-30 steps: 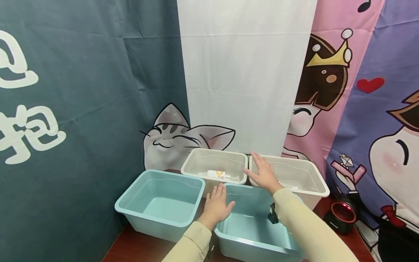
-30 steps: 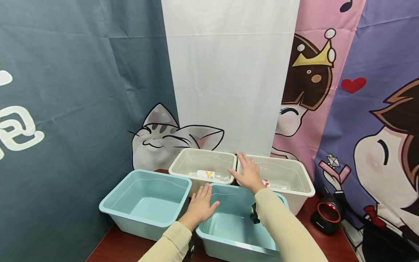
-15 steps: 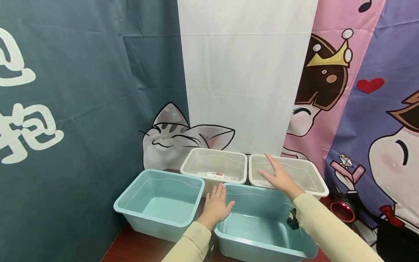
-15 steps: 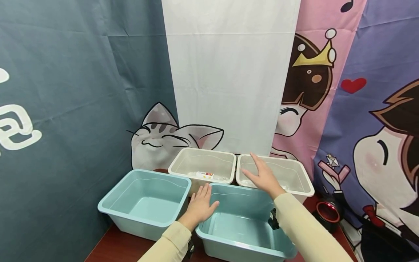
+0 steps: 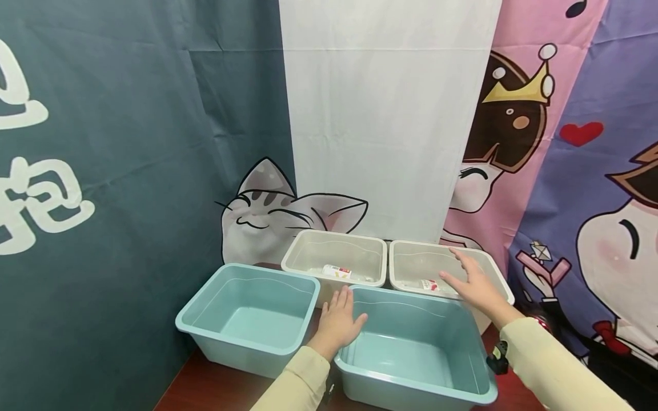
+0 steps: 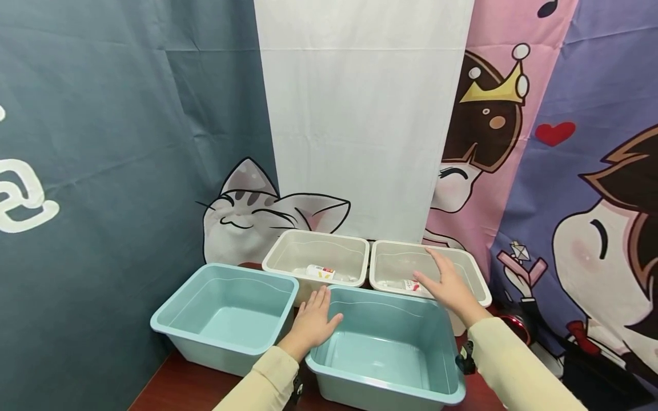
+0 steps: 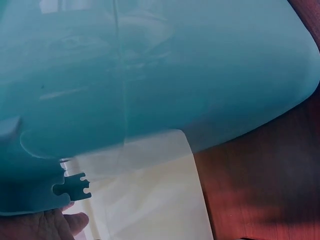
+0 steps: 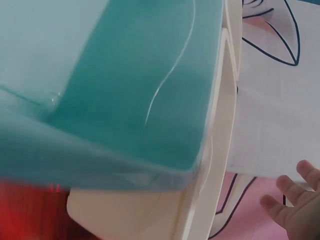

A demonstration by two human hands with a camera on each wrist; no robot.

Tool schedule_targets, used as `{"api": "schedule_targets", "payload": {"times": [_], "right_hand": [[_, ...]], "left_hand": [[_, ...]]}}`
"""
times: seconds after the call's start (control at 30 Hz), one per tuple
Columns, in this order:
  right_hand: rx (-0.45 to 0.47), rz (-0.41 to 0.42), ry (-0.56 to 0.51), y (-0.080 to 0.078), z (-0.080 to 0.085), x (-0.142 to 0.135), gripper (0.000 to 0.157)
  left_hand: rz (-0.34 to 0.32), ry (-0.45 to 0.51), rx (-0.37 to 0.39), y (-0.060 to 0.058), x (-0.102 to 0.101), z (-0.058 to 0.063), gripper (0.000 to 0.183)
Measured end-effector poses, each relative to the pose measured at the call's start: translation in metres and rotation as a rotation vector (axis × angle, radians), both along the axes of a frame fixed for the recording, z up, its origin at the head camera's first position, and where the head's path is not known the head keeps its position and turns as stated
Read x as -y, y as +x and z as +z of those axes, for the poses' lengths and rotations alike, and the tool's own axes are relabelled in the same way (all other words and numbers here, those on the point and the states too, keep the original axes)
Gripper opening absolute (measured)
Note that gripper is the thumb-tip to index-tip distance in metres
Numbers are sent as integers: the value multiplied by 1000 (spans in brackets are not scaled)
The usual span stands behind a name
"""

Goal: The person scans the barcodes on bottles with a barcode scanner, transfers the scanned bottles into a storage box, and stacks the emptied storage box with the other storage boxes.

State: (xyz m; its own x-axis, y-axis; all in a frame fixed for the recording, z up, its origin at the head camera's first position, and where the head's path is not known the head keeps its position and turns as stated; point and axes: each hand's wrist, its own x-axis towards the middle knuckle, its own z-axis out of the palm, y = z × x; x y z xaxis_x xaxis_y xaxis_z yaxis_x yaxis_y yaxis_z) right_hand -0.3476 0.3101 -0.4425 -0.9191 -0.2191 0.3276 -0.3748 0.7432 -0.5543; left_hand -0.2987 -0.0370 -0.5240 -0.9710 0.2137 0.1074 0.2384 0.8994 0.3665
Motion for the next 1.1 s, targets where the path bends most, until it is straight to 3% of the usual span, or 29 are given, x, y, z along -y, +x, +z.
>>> {"api": "schedule_targets", "payload": {"times": [0.17,0.33,0.47,0.57,0.73,0.93,1.1], "right_hand": [[0,-24,20,12,-4,-17,78],[33,-53,37,23,-13,-30,79],[107,-71,22,34,-20,-37,82],[189,-88,11,41,-25,-40,83],[344,-115,-53,52,-30,-42,84],[472,-146,-142,64,-34,-42,89],[525,-152,-207,71,-35,-41,88]], "left_hand": [[-9,43,9,1,0,0,76],[-14,12,11,1,2,1,77],[-27,10,21,0,4,3,78],[-32,97,46,-1,7,3,76],[-11,321,82,-3,15,8,73],[67,451,202,-5,24,18,75],[115,568,297,-7,30,24,73]]}}
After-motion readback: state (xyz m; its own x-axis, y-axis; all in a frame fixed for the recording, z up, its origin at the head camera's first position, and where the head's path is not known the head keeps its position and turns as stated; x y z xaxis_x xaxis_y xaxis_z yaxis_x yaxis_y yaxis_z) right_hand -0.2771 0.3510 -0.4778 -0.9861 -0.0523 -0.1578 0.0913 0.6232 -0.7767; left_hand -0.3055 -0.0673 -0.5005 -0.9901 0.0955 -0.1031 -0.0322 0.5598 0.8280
